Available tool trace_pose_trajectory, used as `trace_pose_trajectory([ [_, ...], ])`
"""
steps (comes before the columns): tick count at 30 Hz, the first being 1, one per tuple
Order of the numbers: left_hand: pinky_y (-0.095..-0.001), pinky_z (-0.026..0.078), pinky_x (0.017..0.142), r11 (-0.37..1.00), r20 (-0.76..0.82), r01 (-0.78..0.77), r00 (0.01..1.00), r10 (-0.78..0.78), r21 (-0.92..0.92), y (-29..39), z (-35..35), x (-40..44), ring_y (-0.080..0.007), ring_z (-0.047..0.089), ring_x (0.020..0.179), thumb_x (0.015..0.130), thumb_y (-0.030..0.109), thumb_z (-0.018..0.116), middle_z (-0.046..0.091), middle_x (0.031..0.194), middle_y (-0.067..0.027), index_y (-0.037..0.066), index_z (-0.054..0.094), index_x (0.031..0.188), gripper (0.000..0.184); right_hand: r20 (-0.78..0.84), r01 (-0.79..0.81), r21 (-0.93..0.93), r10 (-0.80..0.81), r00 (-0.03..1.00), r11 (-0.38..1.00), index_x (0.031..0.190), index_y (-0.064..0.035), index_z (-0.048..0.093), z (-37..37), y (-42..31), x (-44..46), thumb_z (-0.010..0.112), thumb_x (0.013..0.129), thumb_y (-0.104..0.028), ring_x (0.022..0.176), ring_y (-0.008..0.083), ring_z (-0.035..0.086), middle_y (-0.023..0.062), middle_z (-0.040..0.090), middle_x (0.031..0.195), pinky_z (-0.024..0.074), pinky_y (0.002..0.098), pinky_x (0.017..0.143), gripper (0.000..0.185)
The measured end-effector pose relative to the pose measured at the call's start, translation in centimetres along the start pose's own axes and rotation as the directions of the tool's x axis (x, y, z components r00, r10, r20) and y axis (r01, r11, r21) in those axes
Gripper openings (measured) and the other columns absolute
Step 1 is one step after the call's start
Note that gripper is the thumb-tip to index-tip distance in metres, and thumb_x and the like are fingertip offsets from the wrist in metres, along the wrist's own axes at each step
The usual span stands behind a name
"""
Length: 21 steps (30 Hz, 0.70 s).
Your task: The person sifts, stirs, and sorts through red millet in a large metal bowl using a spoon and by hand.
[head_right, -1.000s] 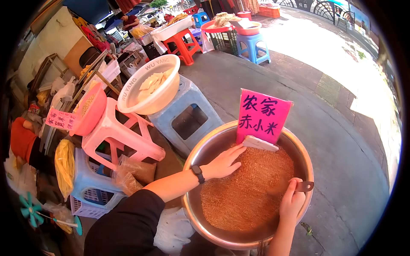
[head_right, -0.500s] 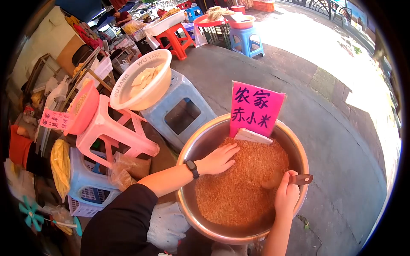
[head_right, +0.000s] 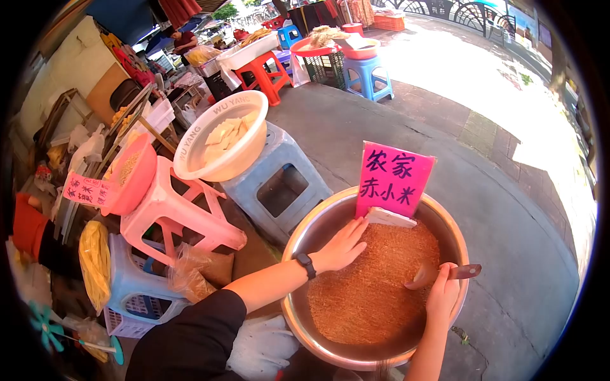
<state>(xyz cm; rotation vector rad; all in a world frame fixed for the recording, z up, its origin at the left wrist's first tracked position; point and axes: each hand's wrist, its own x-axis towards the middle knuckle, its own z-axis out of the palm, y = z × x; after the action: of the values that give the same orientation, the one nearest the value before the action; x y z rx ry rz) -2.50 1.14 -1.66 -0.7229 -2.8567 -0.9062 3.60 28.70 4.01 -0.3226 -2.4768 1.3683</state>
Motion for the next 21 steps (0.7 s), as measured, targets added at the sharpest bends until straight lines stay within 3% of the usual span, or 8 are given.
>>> trace_pose_trajectory([
  [5, -0.0409, 0.021, 0.109, 0.998, 0.207, 0.057, 0.976, -0.063, 0.033, 0.2, -0.6, -0.3, -0.0366, 0.023, 0.133, 0.095, 0.032, 0.036, 0.023, 0.143, -0.0250, -0.001, 0.029, 0.136, 0.053, 0.032, 0.070, 0.067, -0.072, 0.997, 0.995, 0.089, -0.0002, 0.051, 1.0, 0.7, 0.0, 0.039, 0.096, -0.020, 0.079, 0.0213, 0.050, 0.0104, 0.052, 0.081, 0.0396, 0.0308, 0.075, 0.024],
  [6, -0.0403, 0.031, 0.103, 1.000, 0.048, 0.026, 0.999, -0.026, -0.013, 0.1, -0.3, -0.2, -0.0361, 0.038, 0.123, 0.095, 0.032, 0.037, 0.040, 0.131, -0.0248, -0.001, 0.045, 0.123, 0.045, 0.037, 0.068, 0.051, -0.070, 0.997, 0.996, 0.089, -0.0002, 0.052, 0.9, 0.6, 0.0, 0.039, 0.096, -0.020, 0.079, 0.0211, 0.050, 0.0104, 0.052, 0.081, 0.0396, 0.0305, 0.076, 0.024],
  [9, -0.0413, 0.041, 0.091, 0.963, 0.343, 0.260, 0.912, -0.222, -0.067, 1.2, -2.9, 0.8, -0.0352, 0.052, 0.105, 0.094, 0.032, 0.037, 0.055, 0.110, -0.0222, 0.000, 0.054, 0.103, 0.038, -0.026, 0.066, 0.005, -0.066, 0.997, 0.998, 0.090, -0.0001, 0.052, 0.0, -0.6, -0.1, 0.040, 0.096, -0.020, 0.080, 0.0218, 0.051, 0.0102, 0.052, 0.082, 0.0398, 0.0306, 0.076, 0.024],
  [10, -0.0434, 0.045, 0.080, 0.973, 0.235, 0.229, 0.947, -0.221, -0.009, 1.2, -2.4, 0.1, -0.0358, 0.057, 0.088, 0.094, 0.032, 0.036, 0.059, 0.092, -0.0189, 0.001, 0.054, 0.089, 0.036, -0.039, 0.019, 0.154, -0.013, 0.999, 0.988, 0.090, 0.0002, 0.054, -0.2, -0.4, 0.1, 0.042, 0.095, -0.019, 0.081, 0.0222, 0.052, 0.0110, 0.053, 0.083, 0.0401, 0.0313, 0.076, 0.023],
  [13, -0.0463, 0.047, 0.074, 0.923, 0.414, 0.315, 0.827, -0.381, 0.220, 2.9, -5.2, 0.9, -0.0360, 0.058, 0.086, 0.093, 0.033, 0.037, 0.060, 0.095, -0.0170, 0.003, 0.056, 0.095, 0.035, -0.027, -0.042, 0.002, 0.042, 0.999, 0.999, 0.087, 0.0007, 0.054, -0.8, -0.8, 0.1, 0.043, 0.094, -0.020, 0.083, 0.0218, 0.053, 0.0126, 0.054, 0.085, 0.0400, 0.0311, 0.077, 0.025],
  [15, -0.0478, 0.048, 0.072, 0.945, 0.107, 0.317, 0.940, -0.325, 0.084, 2.4, -4.4, -0.1, -0.0351, 0.058, 0.088, 0.091, 0.030, 0.042, 0.057, 0.105, -0.0159, 0.005, 0.054, 0.105, 0.031, -0.076, 0.150, -0.125, -0.160, 0.984, 0.981, 0.086, 0.0007, 0.055, -0.4, -1.9, -0.4, 0.044, 0.094, -0.016, 0.076, 0.0221, 0.054, 0.0127, 0.056, 0.080, 0.0417, 0.0307, 0.072, 0.021],
  [19, -0.0437, 0.040, 0.094, 0.995, -0.112, 0.101, 0.989, -0.101, -0.007, 1.2, -2.5, 0.1, -0.0378, 0.044, 0.114, 0.088, 0.025, 0.048, 0.037, 0.131, -0.0230, 0.000, 0.037, 0.128, 0.049, -0.043, 0.350, -0.176, -0.362, 0.931, 0.920, 0.088, 0.0004, 0.058, 0.8, -0.6, -1.5, 0.043, 0.093, -0.012, 0.066, 0.0242, 0.057, 0.0128, 0.060, 0.077, 0.0448, 0.0314, 0.062, 0.020],
  [21, -0.0411, 0.026, 0.106, 0.991, 0.109, 0.111, 0.989, -0.103, -0.075, 1.2, -1.7, -0.2, -0.0389, 0.030, 0.127, 0.091, 0.030, 0.044, 0.026, 0.139, -0.0265, -0.005, 0.026, 0.135, 0.059, -0.147, 0.405, -0.167, -0.429, 0.891, 0.899, 0.089, 0.0002, 0.059, 1.2, 0.0, -1.7, 0.043, 0.094, -0.013, 0.066, 0.0241, 0.058, 0.0137, 0.061, 0.079, 0.0459, 0.0312, 0.062, 0.022],
])
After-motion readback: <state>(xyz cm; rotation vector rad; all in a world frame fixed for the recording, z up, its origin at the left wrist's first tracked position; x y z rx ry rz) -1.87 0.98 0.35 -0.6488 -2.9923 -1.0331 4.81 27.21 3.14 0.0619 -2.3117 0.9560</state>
